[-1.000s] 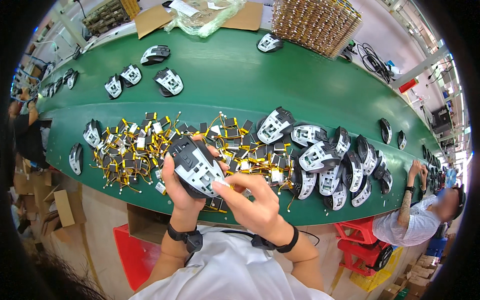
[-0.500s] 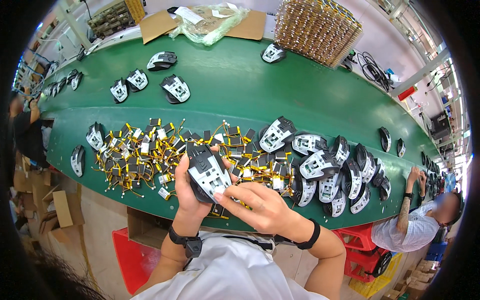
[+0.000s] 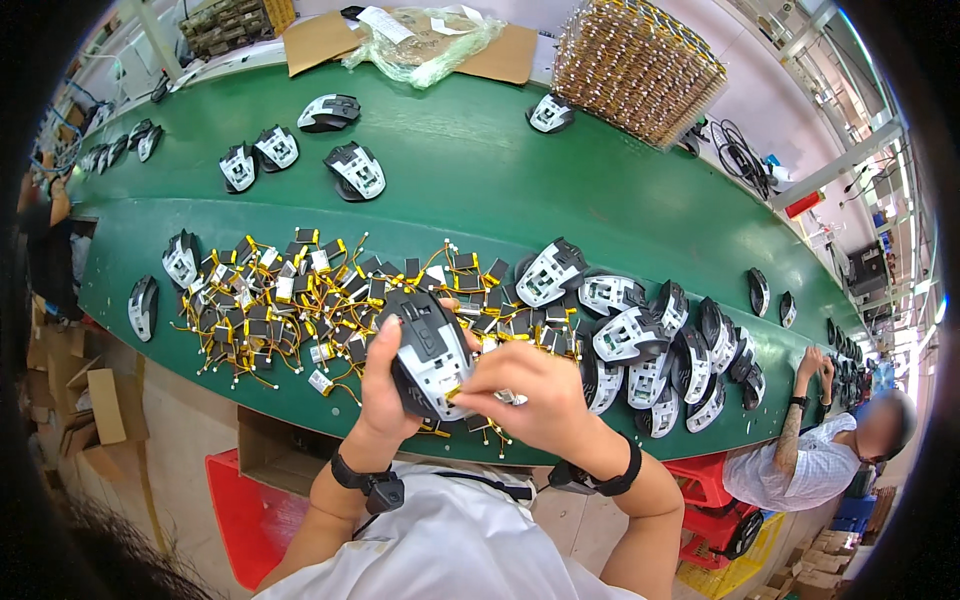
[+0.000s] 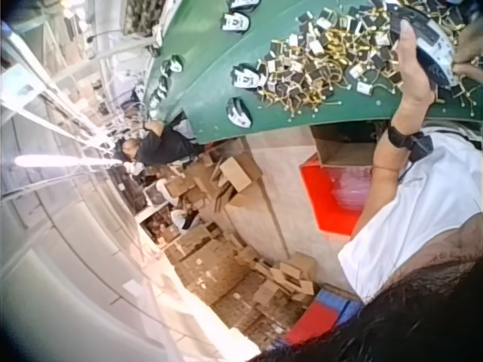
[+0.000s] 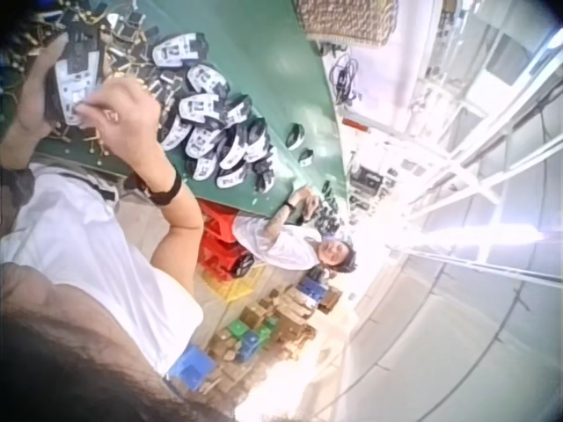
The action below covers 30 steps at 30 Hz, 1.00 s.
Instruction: The person assembles electronic devices at a factory workstation. They pick up a device casing, insert a small battery, and connect a yellow wire harness to the internal circuitry. The person repeats this process for multiple units, placing the finished devices on the table.
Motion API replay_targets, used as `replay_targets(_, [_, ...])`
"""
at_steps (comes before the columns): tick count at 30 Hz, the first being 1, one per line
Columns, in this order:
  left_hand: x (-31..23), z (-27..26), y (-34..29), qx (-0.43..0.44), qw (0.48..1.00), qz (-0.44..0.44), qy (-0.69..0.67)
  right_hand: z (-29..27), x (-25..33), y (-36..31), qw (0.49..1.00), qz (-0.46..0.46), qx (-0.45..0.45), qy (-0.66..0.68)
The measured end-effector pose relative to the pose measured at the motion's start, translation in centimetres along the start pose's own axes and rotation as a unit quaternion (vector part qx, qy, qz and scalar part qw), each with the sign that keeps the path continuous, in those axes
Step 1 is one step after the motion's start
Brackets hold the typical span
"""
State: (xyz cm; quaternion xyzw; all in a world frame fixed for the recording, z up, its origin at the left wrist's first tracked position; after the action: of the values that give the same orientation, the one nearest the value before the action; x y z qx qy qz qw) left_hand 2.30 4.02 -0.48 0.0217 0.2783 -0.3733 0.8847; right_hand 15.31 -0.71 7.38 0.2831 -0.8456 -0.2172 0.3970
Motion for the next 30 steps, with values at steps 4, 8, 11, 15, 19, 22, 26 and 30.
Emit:
replay_targets(4, [-0.2, -0.4, 0.0, -0.027, 0.999, 0.018, 0.002, 0.8, -1.3, -0.8, 0.973, 0.220, 0.003, 0.077])
replay_targets(8, [-0.4, -0.6, 0.5, 0.021, 0.997, 0.021, -0.065, 1.9, 1.1, -1.5, 0.990, 0.121, -0.069, -0.011])
replay_targets(11, [-1.0, -0.7, 0.1, 0.004, 0.997, 0.045, -0.061, 1.8, 2.2, -1.4, 0.992, 0.102, -0.071, -0.017])
replay_targets(15, [-0.7, -0.8, 0.1, -0.009, 0.997, 0.044, -0.065, 1.9, 2.4, -0.9, 0.995, 0.058, -0.048, -0.065])
replay_targets(19, [-0.9, -0.1, -0.4, -0.005, 0.997, 0.046, -0.063, 1.6, 1.9, -0.4, 0.994, 0.054, -0.079, -0.050])
replay_targets(22, [-0.8, 0.0, -0.2, -0.048, 0.995, 0.056, -0.069, 1.8, 1.9, -0.5, 0.995, 0.060, -0.078, -0.025])
replay_targets(26, [-1.2, -0.2, -0.3, -0.049, 0.993, 0.048, -0.100, 2.2, 1.8, -0.2, 0.995, -0.038, -0.051, -0.079])
replay_targets(30, [-1.4, -1.0, -0.2, -0.080, 0.986, 0.070, -0.129, 3.2, 2.6, 0.0, 0.984, -0.080, 0.003, -0.162])
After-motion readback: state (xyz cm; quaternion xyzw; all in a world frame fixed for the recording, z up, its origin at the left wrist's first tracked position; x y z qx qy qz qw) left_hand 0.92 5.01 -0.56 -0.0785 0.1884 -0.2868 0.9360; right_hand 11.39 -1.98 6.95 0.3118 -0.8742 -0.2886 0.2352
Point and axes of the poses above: each hand's wrist, its own y-axis towards the middle knuckle, its own z-axis out of the palm, x = y × z, the point moved 5 cm from there along y, towards the middle knuckle, and after that the axes turned 10 degrees about -z, right-handed, at the moved point
